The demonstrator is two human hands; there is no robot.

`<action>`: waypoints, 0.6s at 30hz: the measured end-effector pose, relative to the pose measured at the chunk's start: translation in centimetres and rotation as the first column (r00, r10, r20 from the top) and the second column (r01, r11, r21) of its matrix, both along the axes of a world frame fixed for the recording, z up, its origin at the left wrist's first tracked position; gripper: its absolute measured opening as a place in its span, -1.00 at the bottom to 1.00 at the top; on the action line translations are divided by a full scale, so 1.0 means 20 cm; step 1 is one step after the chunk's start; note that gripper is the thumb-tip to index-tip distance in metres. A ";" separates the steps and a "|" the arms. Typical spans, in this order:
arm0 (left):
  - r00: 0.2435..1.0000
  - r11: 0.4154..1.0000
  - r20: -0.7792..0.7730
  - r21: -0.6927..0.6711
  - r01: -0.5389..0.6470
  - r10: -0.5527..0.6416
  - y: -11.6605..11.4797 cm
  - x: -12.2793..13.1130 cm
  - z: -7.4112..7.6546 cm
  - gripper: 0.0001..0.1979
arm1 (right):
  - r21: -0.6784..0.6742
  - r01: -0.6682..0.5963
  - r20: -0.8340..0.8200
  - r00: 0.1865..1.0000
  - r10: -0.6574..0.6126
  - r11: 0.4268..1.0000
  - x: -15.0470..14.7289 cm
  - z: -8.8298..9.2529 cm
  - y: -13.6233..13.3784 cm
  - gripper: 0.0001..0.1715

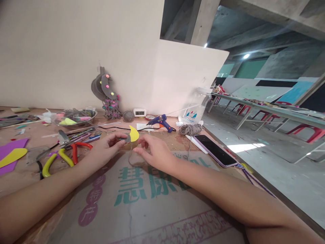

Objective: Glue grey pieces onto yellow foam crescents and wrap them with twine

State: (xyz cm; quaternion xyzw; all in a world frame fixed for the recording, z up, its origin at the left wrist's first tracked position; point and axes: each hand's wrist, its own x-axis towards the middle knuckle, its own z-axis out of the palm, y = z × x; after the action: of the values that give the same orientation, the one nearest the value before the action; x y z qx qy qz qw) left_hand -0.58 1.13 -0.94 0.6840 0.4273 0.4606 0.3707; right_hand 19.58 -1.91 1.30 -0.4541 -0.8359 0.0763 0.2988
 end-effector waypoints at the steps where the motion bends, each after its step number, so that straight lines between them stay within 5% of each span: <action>1: 1.000 1.000 -0.007 0.009 -0.009 0.009 -0.01 0.00 0.01 -0.76 | -0.046 0.013 -0.050 0.999 -0.016 0.999 0.00 0.00 0.02 -0.65; 7: 0.995 0.998 -0.086 0.050 -0.044 0.048 -0.06 0.00 0.04 -0.80 | -0.490 -0.127 -0.286 0.958 -0.021 0.862 -0.04 -0.02 0.05 -0.65; 11: 0.991 0.991 -0.115 0.122 -0.049 0.064 -0.07 0.01 0.04 -0.77 | -0.487 -0.156 -0.364 0.931 -0.037 0.859 -0.08 -0.03 0.01 -0.80; 18: 0.981 0.983 -0.181 0.182 -0.033 0.066 -0.05 0.02 0.03 -0.75 | -0.417 -0.294 -0.410 0.905 0.111 0.860 -0.09 -0.02 -0.08 -0.84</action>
State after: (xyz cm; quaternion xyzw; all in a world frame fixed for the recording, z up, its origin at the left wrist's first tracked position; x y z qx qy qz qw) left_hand -0.26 0.08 -0.31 0.7437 0.4340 0.4401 0.2547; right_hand 17.75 -3.41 0.91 -0.3976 -0.7640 0.3924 0.3228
